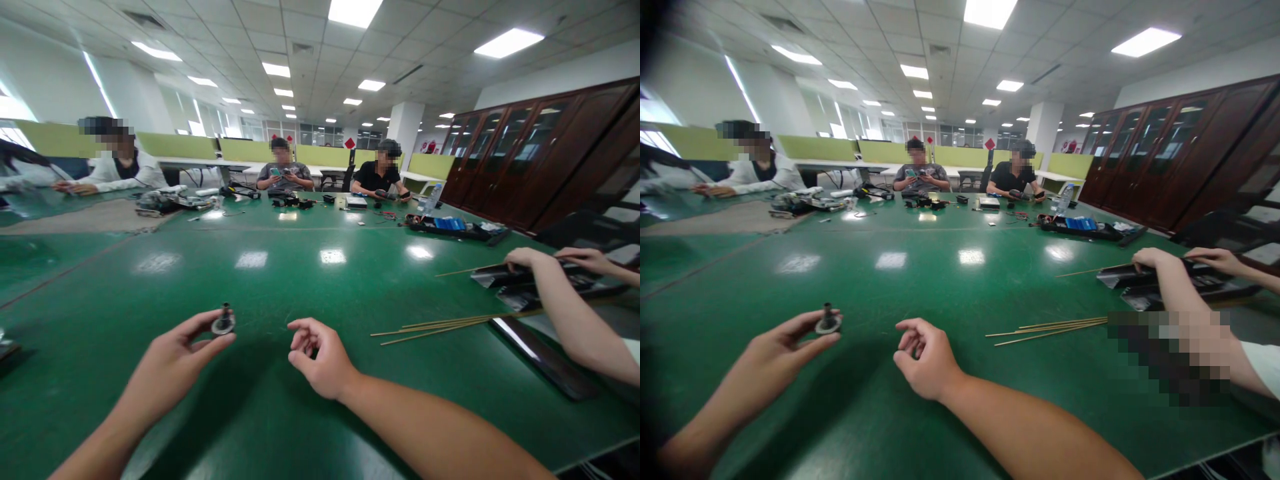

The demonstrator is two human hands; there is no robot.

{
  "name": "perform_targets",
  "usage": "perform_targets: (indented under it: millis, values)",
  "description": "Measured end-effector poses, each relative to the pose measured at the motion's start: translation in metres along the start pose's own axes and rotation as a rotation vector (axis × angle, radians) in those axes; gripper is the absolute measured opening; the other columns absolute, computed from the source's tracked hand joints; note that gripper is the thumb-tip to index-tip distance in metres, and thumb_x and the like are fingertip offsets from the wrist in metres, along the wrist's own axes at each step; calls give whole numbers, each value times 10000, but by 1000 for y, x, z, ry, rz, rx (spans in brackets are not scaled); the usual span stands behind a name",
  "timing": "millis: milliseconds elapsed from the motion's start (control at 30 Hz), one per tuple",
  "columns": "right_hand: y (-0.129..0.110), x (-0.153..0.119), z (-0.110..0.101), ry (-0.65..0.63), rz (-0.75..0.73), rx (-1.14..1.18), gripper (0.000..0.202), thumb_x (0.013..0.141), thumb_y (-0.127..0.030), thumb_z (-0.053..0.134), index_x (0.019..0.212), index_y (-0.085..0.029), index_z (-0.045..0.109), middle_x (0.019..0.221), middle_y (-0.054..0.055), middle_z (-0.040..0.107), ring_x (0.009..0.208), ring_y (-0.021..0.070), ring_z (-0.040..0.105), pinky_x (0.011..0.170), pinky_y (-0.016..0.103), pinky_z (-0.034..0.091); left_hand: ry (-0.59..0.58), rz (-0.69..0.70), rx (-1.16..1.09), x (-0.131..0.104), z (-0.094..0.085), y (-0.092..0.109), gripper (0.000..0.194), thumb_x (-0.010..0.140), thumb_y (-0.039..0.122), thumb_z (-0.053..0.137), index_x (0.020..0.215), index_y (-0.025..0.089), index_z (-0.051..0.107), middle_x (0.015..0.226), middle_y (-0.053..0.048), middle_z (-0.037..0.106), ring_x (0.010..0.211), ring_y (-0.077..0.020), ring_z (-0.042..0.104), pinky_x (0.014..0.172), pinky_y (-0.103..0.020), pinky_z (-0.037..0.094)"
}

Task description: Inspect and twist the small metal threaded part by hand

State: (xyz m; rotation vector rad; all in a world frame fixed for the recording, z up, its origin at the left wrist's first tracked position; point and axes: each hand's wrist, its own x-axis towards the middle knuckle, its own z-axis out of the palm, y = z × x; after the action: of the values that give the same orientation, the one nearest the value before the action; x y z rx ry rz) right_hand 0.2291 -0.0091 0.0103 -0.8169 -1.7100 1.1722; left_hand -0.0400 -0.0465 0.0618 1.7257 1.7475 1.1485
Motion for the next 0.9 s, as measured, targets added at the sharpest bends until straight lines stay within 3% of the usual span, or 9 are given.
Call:
perform_targets:
  millis: [33, 133, 233, 333, 433, 567, 733, 900]
  values:
    - [0, 1, -1, 32, -10, 4, 463, 780, -114, 647, 1225, -220, 577, 920, 2, 617, 702, 106, 561, 633, 236, 452, -108, -11, -26, 3, 15, 4, 583, 831, 546, 682, 1314, 235, 580, 1178, -36, 706, 998, -222, 695, 889, -349, 577]
    - [2, 3, -4, 91, -12, -3, 591, 753, -99, 649, 1304, -237, 487, 1015, 16, 594, 721, 107, 579, 615, 232, 455, -258, 112, -38, 7, 55, 16, 464, 899, 500, 611, 1311, 291, 575, 1260, -25, 655, 1084, -203, 654, 930, -327, 552]
    - [6, 3, -3, 105, 14, -38, 686, 726, -94, 662, 1347, -260, 423, 1113, 32, 573, 768, 115, 594, 612, 229, 462, -308, 229, 24, 2, 72, 13, 414, 915, 448, 607, 1308, 326, 566, 1277, -12, 630, 1159, -195, 607, 991, -332, 513]
    - [9, 2, 0, 84, 23, -98, 677, 710, -89, 668, 1322, -269, 440, 1132, 32, 573, 818, 129, 593, 631, 230, 467, -277, 218, 74, -6, 73, -2, 473, 875, 409, 673, 1322, 332, 535, 1253, -4, 641, 1111, -187, 625, 998, -336, 500]
    - [10, 1, 1, 47, 0, -166, 619, 695, -73, 662, 1260, -257, 489, 1098, 23, 586, 816, 133, 583, 662, 240, 472, -287, 233, 85, -14, 71, -12, 383, 872, 369, 681, 1235, 313, 573, 1186, 8, 662, 1070, -174, 633, 968, -316, 497]
    - [6, 0, 1, -2, -38, -235, 509, 686, -66, 661, 1152, -237, 552, 1032, 7, 612, 788, 135, 579, 698, 255, 475, -316, 292, 86, -17, 69, -8, 272, 894, 346, 658, 1155, 295, 603, 1127, 9, 669, 1052, -164, 624, 933, -297, 487]
    - [0, 0, 0, -31, -22, -291, 352, 709, -113, 690, 1032, -224, 607, 919, -11, 634, 754, 139, 592, 673, 251, 459, -292, 270, 75, -16, 67, -6, 296, 897, 374, 661, 1179, 312, 597, 1136, 20, 669, 1054, -152, 624, 935, -285, 486]
    - [-1, 0, 0, -32, -22, -292, 330, 728, -128, 687, 1040, -219, 625, 904, -11, 646, 773, 144, 606, 688, 249, 463, -295, 326, 75, -14, 67, -11, 318, 906, 368, 653, 1216, 340, 590, 1179, 31, 664, 1085, -146, 625, 960, -276, 490]
